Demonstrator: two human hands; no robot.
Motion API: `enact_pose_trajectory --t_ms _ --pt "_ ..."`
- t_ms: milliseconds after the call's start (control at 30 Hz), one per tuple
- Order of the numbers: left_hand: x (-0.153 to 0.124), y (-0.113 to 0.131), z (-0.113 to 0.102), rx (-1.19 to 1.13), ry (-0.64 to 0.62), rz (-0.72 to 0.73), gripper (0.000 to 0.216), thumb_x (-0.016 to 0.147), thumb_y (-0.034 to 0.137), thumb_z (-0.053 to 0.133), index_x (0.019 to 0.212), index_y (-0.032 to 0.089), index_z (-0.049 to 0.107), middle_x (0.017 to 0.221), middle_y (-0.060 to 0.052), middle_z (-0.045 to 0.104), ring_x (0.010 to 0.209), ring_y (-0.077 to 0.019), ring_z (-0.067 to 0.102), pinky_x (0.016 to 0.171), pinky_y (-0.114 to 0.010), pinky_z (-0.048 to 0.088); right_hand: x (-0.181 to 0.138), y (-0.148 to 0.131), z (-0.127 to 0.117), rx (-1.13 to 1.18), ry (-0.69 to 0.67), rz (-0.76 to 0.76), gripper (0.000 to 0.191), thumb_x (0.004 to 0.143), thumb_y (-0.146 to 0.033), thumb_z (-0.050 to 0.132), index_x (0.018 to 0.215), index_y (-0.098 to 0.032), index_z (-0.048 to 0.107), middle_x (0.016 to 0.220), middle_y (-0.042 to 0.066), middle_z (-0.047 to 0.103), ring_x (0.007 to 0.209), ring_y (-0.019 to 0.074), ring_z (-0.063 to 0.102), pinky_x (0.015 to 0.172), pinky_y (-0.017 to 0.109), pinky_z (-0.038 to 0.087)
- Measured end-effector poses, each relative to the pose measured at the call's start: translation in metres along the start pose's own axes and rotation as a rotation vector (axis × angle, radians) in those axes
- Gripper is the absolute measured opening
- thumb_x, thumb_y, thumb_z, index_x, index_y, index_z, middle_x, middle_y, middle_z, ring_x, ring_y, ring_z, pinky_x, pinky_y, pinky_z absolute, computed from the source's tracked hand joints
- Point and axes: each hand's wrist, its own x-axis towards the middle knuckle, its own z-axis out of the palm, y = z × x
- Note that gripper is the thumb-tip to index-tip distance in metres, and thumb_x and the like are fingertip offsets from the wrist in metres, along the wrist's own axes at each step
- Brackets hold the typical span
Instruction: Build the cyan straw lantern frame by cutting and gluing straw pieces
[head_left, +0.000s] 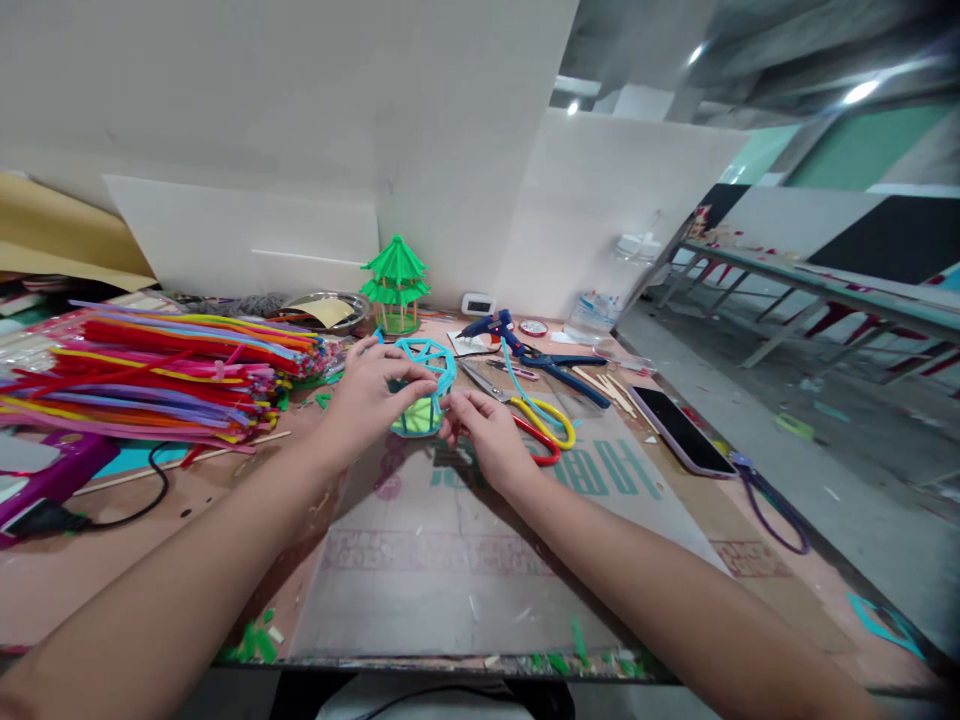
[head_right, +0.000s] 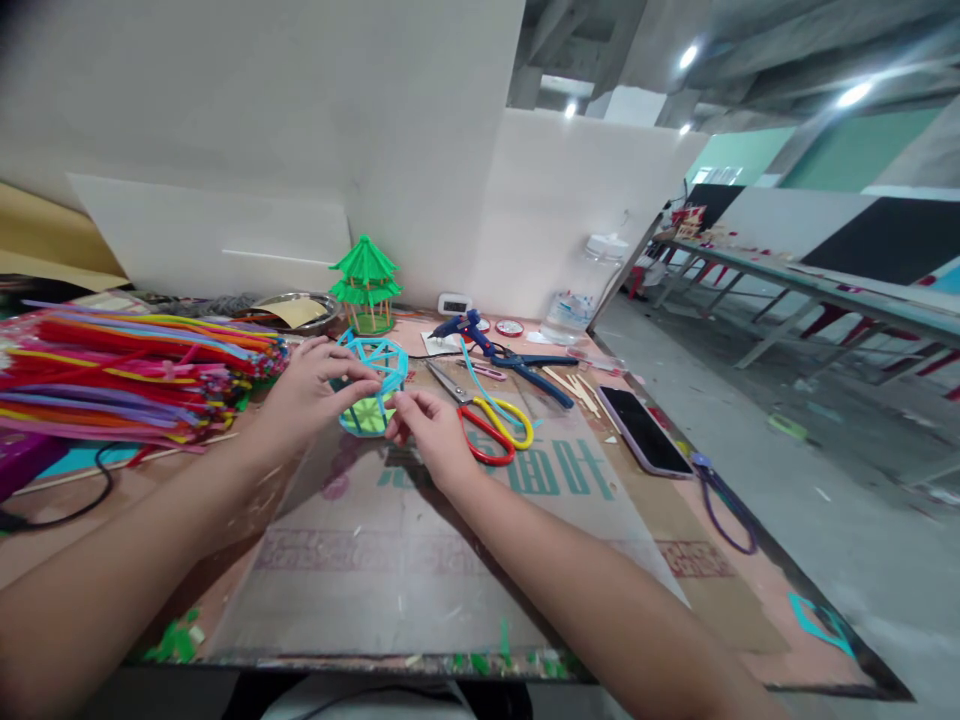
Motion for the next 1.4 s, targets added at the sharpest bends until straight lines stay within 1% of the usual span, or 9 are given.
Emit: enact_pose_trajectory --t_ms 167,267,367,600,1033,1133,1267,1333,1400 --pt "0.005 -0.012 -0.010 -0.027 -0.075 0.057 0.013 0.081 0.038 0.064 0.078 0.028 0.073 0.086 0.001 0.069 0.096 -0.0190 0.055 0.102 -0.042 0.030 -0.003 0.000 0.002 -0.062 0.100 -0.027 0.024 0.081 -0.041 0.061 0.081 -0.016 0.061 0.052 -0.003 0.057 0.047 0.0096 0.048 0.049 0.022 0.037" --pt "0.007 -0.010 -0.017 -0.049 -0.117 0.045 0.014 0.080 0.036 0.064 0.074 0.026 0.072 0.086 0.000 0.068 0.095 -0.0194 0.055 0.100 -0.041 0.035 -0.004 0.002 0.004 -0.031 0.141 -0.031 0.026 0.079 -0.042 0.063 0.087 -0.019 0.055 0.051 -0.005 0.057 0.047 0.0104 0.048 0.048 0.022 0.036" --pt "0.008 -0.008 -0.021 -0.071 -0.151 0.036 0.014 0.078 0.035 0.065 0.072 0.025 0.071 0.084 -0.001 0.068 0.093 -0.0196 0.056 0.099 -0.041 0.036 -0.005 0.004 0.004 -0.020 0.138 -0.052 0.028 0.079 -0.042 0.063 0.093 -0.021 0.051 0.052 -0.006 0.057 0.047 0.0106 0.049 0.049 0.022 0.037" --pt "0.006 -0.010 -0.018 -0.047 -0.130 0.072 0.016 0.081 0.038 0.062 0.075 0.027 0.072 0.086 -0.001 0.068 0.096 -0.0205 0.054 0.101 -0.043 0.033 -0.004 0.006 0.005 -0.050 0.105 -0.021 0.027 0.080 -0.042 0.060 0.093 -0.019 0.052 0.052 -0.005 0.057 0.045 0.0108 0.048 0.048 0.023 0.036" --pt "0.005 -0.013 -0.013 0.007 -0.094 0.094 0.015 0.081 0.040 0.063 0.081 0.029 0.074 0.085 -0.001 0.069 0.094 -0.0203 0.054 0.096 -0.041 0.034 -0.003 0.005 0.006 -0.029 0.109 -0.002 0.032 0.077 -0.044 0.062 0.094 -0.019 0.051 0.051 -0.005 0.057 0.045 0.0106 0.048 0.047 0.022 0.036" --pt "0.005 -0.012 -0.013 0.023 -0.093 0.121 0.014 0.083 0.038 0.062 0.082 0.029 0.074 0.084 0.000 0.069 0.092 -0.0198 0.055 0.094 -0.040 0.035 -0.002 0.006 0.006 -0.027 0.111 -0.007 0.032 0.078 -0.044 0.062 0.093 -0.019 0.052 0.051 -0.005 0.057 0.045 0.0106 0.048 0.047 0.022 0.036" --pt "0.004 -0.009 -0.014 0.045 -0.089 0.110 0.016 0.083 0.039 0.061 0.083 0.028 0.073 0.084 -0.001 0.069 0.094 -0.0207 0.055 0.093 -0.041 0.035 -0.001 0.008 0.005 -0.013 0.101 0.006 0.034 0.076 -0.046 0.063 0.093 -0.019 0.052 0.050 -0.005 0.057 0.044 0.0112 0.047 0.047 0.023 0.035" --pt "0.003 -0.007 -0.014 0.043 -0.086 0.114 0.015 0.084 0.038 0.061 0.084 0.028 0.073 0.084 -0.001 0.069 0.094 -0.0206 0.055 0.094 -0.041 0.034 -0.001 0.009 0.005 -0.010 0.103 -0.004 0.033 0.076 -0.046 0.064 0.093 -0.019 0.053 0.052 -0.004 0.057 0.046 0.0116 0.047 0.047 0.024 0.035" --pt "0.003 -0.005 -0.013 0.040 -0.086 0.111 0.014 0.084 0.037 0.061 0.084 0.028 0.073 0.085 -0.001 0.070 0.094 -0.0202 0.056 0.098 -0.042 0.032 -0.001 0.009 0.005 -0.012 0.132 -0.047 0.032 0.076 -0.043 0.065 0.095 -0.020 0.053 0.059 -0.003 0.058 0.051 0.0121 0.049 0.049 0.024 0.037"
